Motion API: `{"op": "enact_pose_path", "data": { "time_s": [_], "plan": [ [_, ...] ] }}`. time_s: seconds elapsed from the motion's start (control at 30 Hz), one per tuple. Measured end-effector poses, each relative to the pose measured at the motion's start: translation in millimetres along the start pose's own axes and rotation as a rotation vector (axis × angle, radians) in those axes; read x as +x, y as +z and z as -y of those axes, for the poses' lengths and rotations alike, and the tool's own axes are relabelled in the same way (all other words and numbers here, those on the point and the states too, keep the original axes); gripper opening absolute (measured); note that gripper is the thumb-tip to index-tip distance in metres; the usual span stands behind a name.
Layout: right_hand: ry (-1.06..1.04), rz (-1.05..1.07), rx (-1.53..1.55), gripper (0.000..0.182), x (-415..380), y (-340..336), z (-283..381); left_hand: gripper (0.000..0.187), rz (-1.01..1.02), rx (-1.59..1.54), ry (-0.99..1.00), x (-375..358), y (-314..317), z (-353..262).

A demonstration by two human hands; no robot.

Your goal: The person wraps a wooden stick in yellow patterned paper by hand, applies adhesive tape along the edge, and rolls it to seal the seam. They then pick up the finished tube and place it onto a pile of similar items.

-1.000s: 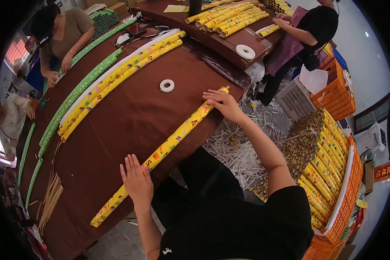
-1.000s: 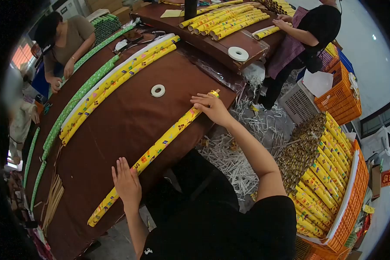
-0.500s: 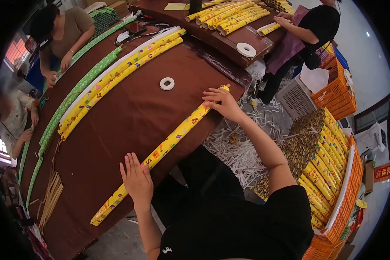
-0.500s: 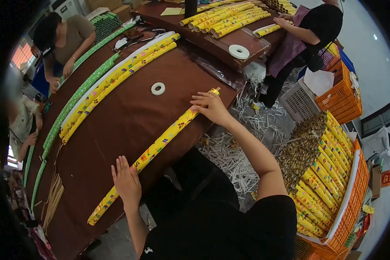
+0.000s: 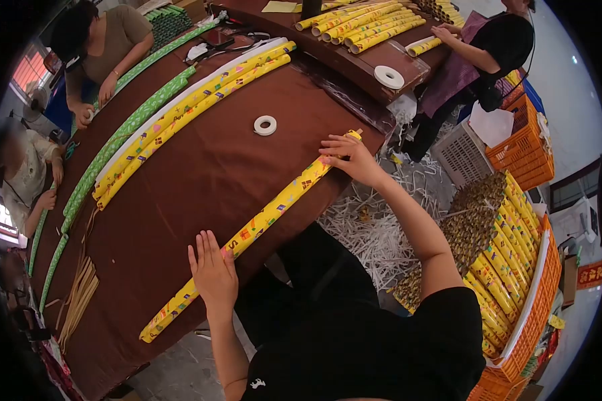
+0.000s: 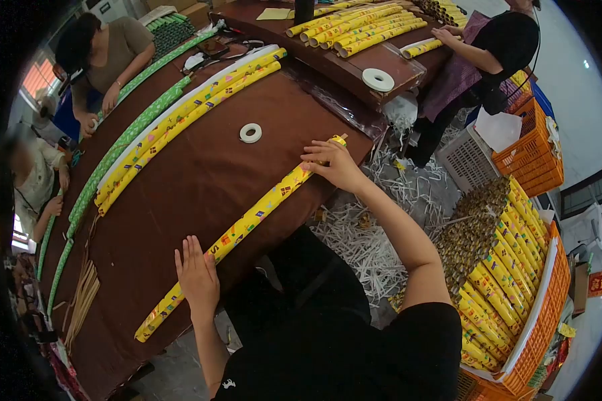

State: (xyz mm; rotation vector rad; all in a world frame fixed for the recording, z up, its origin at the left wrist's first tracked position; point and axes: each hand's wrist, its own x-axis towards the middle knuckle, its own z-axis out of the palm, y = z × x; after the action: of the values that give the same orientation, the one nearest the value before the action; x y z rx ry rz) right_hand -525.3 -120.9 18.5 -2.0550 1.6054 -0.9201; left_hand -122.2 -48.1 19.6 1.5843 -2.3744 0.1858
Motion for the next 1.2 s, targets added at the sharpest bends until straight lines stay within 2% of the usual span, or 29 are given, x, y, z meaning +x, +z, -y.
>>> {"op": "enact_pose_path", "data": {
  "time_s": [0.17,0.4,0.57,0.7,0.77,0.87,1.07,1.13,1.2],
  "plan": [
    [-0.065,-0.021,-0.122,0.028,-1.1,3.6,-0.8,0.049,-0.007,0.003,0.002,1.8,1.6,1.9],
    [-0.157,-0.104,-0.127,0.027,-7.0,13.5,-8.6,0.049,0.006,-0.031,-0.011,2.4,-0.5,0.9],
    [-0.176,-0.115,-0.428,0.039,-11.2,14.7,2.7,0.05,0.014,-0.029,-0.017,2.5,-0.4,1.2],
    [-0.165,-0.105,-0.455,0.047,-12.0,11.3,15.4,0.05,0.002,-0.028,-0.013,2.3,-0.2,0.3],
    [-0.2,-0.123,-0.65,0.053,-18.0,13.0,31.2,0.05,-0.001,-0.024,-0.011,1.6,-0.4,0.3],
    [-0.314,0.047,-0.582,0.057,-26.6,26.8,42.9,0.05,-0.01,-0.041,-0.003,1.5,0.0,0.5],
    [-0.363,0.056,-0.619,0.064,-26.2,30.6,35.5,0.05,0.023,-0.031,-0.01,1.8,0.5,3.3],
    [-0.338,0.018,-0.737,0.066,-26.7,26.7,48.9,0.051,0.022,-0.04,-0.011,2.5,1.1,3.4],
    [-0.375,0.021,-0.722,0.069,-29.6,28.3,65.1,0.049,0.012,-0.03,-0.008,4.2,-0.1,2.8]
  ]
}}
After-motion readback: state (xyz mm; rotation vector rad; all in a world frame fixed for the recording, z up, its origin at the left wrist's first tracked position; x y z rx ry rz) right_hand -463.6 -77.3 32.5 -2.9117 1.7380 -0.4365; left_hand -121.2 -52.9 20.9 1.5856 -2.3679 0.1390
